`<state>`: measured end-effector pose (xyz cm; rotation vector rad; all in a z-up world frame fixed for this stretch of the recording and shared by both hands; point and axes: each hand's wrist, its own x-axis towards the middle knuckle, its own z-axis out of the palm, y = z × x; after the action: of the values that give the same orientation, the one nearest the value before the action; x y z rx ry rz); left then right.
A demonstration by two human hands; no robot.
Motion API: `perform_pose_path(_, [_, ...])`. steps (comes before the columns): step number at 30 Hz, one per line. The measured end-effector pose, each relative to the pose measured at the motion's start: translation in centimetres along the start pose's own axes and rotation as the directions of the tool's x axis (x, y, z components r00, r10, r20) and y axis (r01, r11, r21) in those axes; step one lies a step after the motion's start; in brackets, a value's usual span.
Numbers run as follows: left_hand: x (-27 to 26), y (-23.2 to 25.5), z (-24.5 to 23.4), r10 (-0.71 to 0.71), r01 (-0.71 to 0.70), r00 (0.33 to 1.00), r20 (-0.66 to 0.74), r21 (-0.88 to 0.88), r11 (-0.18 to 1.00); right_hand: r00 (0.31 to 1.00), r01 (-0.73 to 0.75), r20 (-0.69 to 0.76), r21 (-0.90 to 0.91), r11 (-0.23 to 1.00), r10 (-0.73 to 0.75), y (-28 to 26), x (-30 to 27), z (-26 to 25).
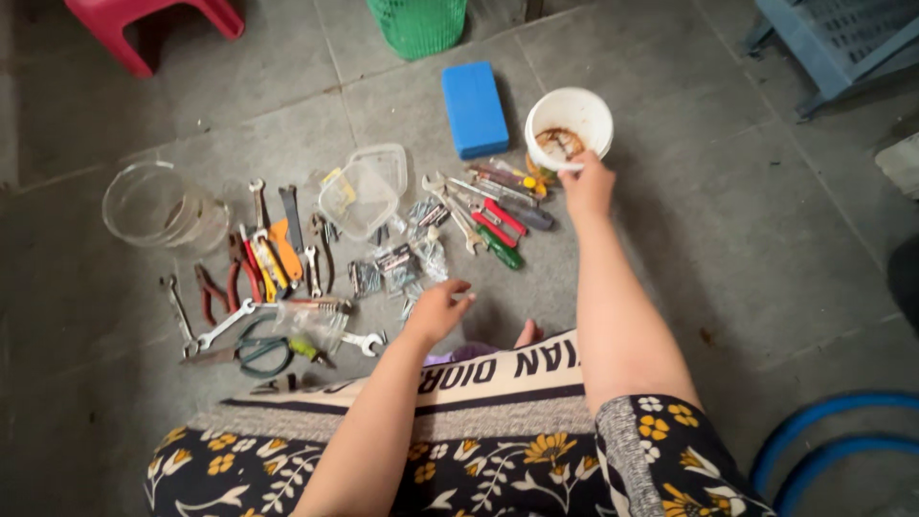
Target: The person sits on the floor and organizes various tools and hardware. They sort screws and bolts into a small plastic container, then place screwdrivers, wrenches, and pliers into a white bucket. Finally, they transfer small hardware items into a clear plastic cup.
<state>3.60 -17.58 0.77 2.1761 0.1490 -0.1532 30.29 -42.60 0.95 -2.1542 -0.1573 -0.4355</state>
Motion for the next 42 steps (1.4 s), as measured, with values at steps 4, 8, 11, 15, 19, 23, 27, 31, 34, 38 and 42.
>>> perform_pose_path(4, [0.2, -2.6, -1.1, -0.063, 0.055, 0.992, -0.109, -0.074, 0.996, 0.995, 0.044, 0.088, 0.044, 0.998, -0.048, -5.1, 0.1, -3.5])
perform_pose_path(8, [0.3, -2.9, -2.2, -0.096, 0.045, 0.969, -0.226, -0.220, 0.974, 0.933, 0.149, 0.327, 0.023, 0.989, -0.148, -10.1, -1.0, -7.3])
perform_pose_path(11, [-0.2, -1.9, -2.8, -0.076, -0.043, 0.961, -0.264, -0.418, 0.907, 0.718, -0.139, 0.687, 0.295, 0.945, -0.109, -13.0, -2.0, -8.4])
perform_pose_path(15, [-1.0, -0.7, -3.4, -0.040, -0.104, 0.963, -0.267, -0.505, 0.857, 0.514, -0.094, 0.858, 0.062, 0.994, -0.005, -14.8, -3.5, -7.9])
perform_pose_path(19, [-1.4, -0.2, -3.4, 0.102, -0.220, 0.965, -0.243, -0.528, 0.820, 0.311, -0.072, 0.950, -0.001, 0.997, 0.024, -14.5, -4.5, -5.7])
perform_pose_path(23, [-1.6, -0.2, -3.0, 0.166, -0.268, 0.960, -0.226, -0.563, 0.782, 0.121, -0.159, 0.985, -0.101, 0.982, 0.120, -13.1, -5.5, -3.8])
perform_pose_path(27, [-1.7, -0.2, -3.5, 0.142, -0.221, 0.973, -0.184, -0.540, 0.812, -0.015, -0.152, 0.977, -0.214, 0.965, 0.214, -13.2, -6.1, -3.6])
perform_pose_path(31, [-1.8, 0.2, -3.8, 0.160, -0.230, 0.969, -0.190, -0.443, 0.867, -0.079, -0.185, 0.926, -0.377, 0.908, 0.368, -15.1, -6.0, -4.4])
perform_pose_path(34, [-1.8, 0.6, -4.0, 0.164, -0.233, 0.968, -0.190, -0.435, 0.870, 0.060, -0.318, 0.911, -0.371, 0.873, 0.409, -15.5, -5.0, -5.5])
perform_pose_path(38, [-2.1, 0.8, -4.2, 0.147, -0.213, 0.971, -0.191, -0.396, 0.893, 0.418, -0.453, 0.839, -0.140, 0.880, 0.349, -12.5, -3.6, -4.9])
perform_pose_path(42, [-1.9, 0.8, -4.4, 0.143, -0.209, 0.968, -0.205, -0.349, 0.914, 0.549, -0.324, 0.736, -0.249, 0.912, 0.396, -7.7, -4.7, -0.9])
